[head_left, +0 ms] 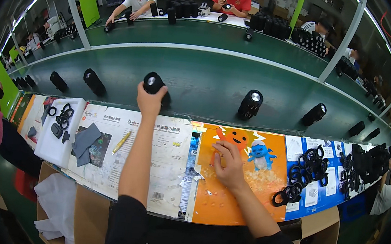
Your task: The person assembles cylindrical electronic devices by fitting rubber rings onto their ends by hand and placing the finished units onto a conveyor belt.
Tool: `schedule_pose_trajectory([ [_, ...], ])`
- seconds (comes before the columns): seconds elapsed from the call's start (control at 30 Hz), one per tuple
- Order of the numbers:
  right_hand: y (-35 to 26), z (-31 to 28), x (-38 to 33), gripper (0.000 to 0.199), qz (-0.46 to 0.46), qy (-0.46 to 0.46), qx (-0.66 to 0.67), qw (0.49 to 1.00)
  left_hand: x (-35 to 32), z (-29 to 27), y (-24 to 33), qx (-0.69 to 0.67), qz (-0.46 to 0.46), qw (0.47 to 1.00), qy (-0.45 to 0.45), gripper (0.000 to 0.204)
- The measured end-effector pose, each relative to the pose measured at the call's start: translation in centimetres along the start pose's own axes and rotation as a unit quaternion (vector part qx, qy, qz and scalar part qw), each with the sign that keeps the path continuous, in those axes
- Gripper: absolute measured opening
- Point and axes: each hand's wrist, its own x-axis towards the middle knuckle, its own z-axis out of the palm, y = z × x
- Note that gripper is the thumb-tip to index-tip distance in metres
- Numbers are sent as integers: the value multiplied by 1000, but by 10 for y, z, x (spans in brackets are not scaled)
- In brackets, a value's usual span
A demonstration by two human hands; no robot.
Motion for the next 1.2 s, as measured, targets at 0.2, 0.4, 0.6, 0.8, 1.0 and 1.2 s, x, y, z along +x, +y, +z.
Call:
schedule_pose_trajectory([
  [0.2,-30,5,7,107,-7,-22,-13,1000,-147,-22,101,-331,-132,901,-249,59],
  [0.4,-4,-2,0,100,84,-3,75,994,-194,-37,75,-373,-105,825,-411,95],
  [0.6,-9,-12,0,88,264,-162,519,797,-193,-45,71,-518,-180,739,-392,76],
  [0.8,-11,-3,1,81,308,-184,501,787,-197,-46,70,-476,-172,803,-315,67],
  [1.0,-24,0,-4,85,235,-116,345,901,-191,-41,66,-550,-91,771,-307,93],
  [1.2,-22,-2,-7,88,255,-145,468,834,-197,-42,64,-542,-122,752,-353,99],
])
